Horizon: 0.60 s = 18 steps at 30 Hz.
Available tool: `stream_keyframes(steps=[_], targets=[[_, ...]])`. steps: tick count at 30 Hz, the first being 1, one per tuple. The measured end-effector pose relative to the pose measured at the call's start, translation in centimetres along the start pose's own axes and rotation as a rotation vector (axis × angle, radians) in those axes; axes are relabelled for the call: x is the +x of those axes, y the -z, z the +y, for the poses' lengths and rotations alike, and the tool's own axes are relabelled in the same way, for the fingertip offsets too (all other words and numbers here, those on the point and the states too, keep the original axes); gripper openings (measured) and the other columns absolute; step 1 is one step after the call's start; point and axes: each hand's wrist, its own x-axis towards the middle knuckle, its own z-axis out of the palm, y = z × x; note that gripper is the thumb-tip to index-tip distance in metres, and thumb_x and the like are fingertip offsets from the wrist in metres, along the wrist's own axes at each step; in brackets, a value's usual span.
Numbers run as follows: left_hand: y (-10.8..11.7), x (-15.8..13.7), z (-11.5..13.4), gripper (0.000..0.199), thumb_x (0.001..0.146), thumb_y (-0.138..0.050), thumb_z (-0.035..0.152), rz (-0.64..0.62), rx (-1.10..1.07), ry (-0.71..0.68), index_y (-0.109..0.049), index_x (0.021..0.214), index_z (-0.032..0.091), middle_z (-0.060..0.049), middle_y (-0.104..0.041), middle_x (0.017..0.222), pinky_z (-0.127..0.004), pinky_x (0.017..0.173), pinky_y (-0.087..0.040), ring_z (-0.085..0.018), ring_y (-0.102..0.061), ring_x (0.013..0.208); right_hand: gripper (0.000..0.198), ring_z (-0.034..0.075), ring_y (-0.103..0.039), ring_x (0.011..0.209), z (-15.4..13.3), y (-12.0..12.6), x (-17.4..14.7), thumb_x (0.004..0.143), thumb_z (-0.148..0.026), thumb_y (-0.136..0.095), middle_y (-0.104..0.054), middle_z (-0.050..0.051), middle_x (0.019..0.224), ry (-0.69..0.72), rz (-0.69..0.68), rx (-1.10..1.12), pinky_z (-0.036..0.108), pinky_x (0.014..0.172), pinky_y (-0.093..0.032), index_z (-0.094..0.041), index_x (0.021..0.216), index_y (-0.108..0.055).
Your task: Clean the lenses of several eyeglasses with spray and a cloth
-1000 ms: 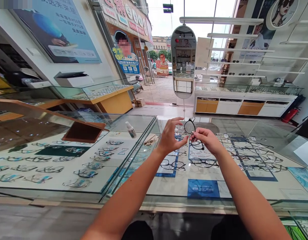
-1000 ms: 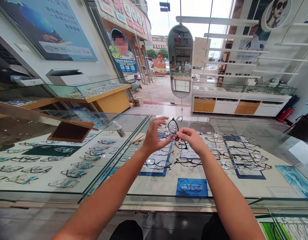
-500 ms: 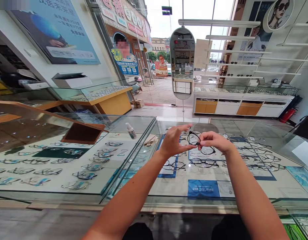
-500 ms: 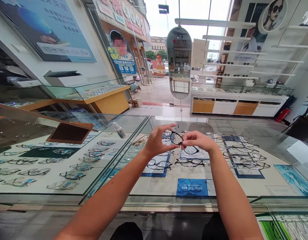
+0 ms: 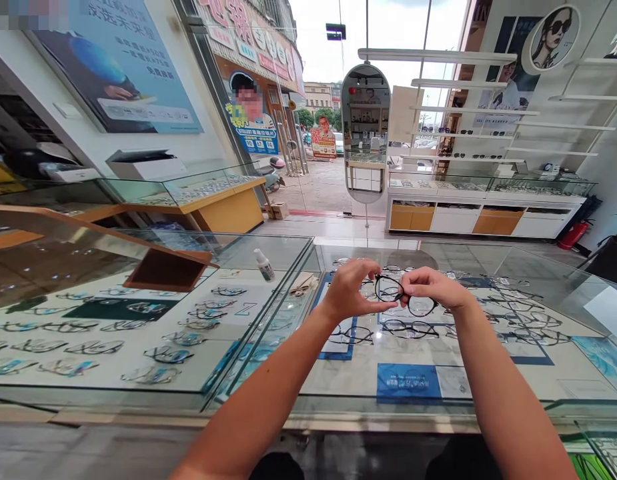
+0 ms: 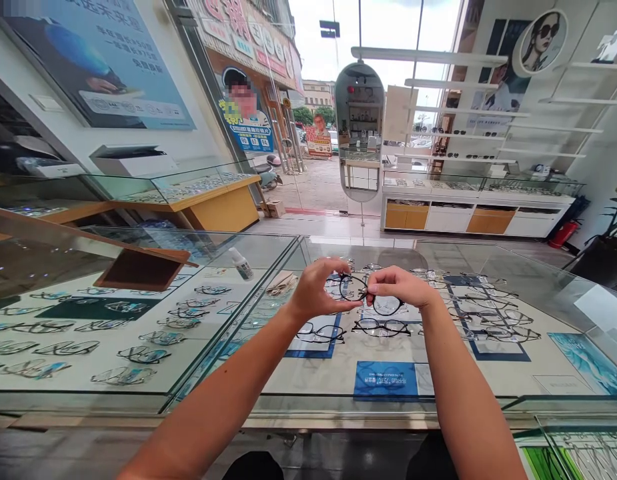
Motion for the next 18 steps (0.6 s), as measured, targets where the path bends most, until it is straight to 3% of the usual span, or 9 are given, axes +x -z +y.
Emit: stream_keyframes(steps=[5,9,13,18], targets=[[0.6,0.1,0.0,0.063,0.071,-0.084,0.073,0.107,0.012,0.150,-0.058,0.096,0.023,0.000,-0.067,0.077,-0.032,0.065,-0.053,-0.017,-0.063,0.065,0.059,0.021,-0.064,0.082,-1.0,-0.3,-0.4,0.089,-0.078,-0.062,-0.071,0.005,0.081,0.121,0.262,-0.023,0.037,0.085,-0.048,-0.020,0.086,-0.073],[1.8,0.8,0.2,0.062,0.070,-0.088,0.069,0.212,0.010,0.254,-0.055,0.095,0.023,0.002,-0.064,0.075,-0.030,0.065,-0.052,-0.014,-0.060,0.064,0.055,0.024,-0.064,0.090,-1.3,-1.3,-0.5,0.084,-0.075,-0.069,-0.069,0.004,0.088,0.260,0.505,-0.107,0.039,0.090,-0.049,-0.023,0.100,-0.071],[3.1,2.6,0.5,0.060,0.071,-0.090,0.063,0.332,-0.001,0.305,-0.052,0.094,0.024,0.004,-0.063,0.075,-0.028,0.063,-0.050,-0.012,-0.056,0.063,0.053,0.025,-0.064,0.100,-2.3,-2.5,-0.2,0.086,-0.065,-0.073,-0.068,0.004,0.098,0.399,0.632,-0.293,0.044,0.101,-0.048,-0.027,0.122,-0.063],[5.1,7.2,0.6,0.063,0.067,-0.095,0.054,0.386,-0.048,0.259,-0.049,0.098,0.025,0.006,-0.063,0.079,-0.028,0.063,-0.051,-0.011,-0.060,0.064,0.060,0.026,-0.066,0.107,-6.5,-1.8,0.6,0.089,-0.052,-0.075,-0.068,0.006,0.113,0.512,0.721,-0.612,0.049,0.109,-0.048,-0.031,0.140,-0.051]])
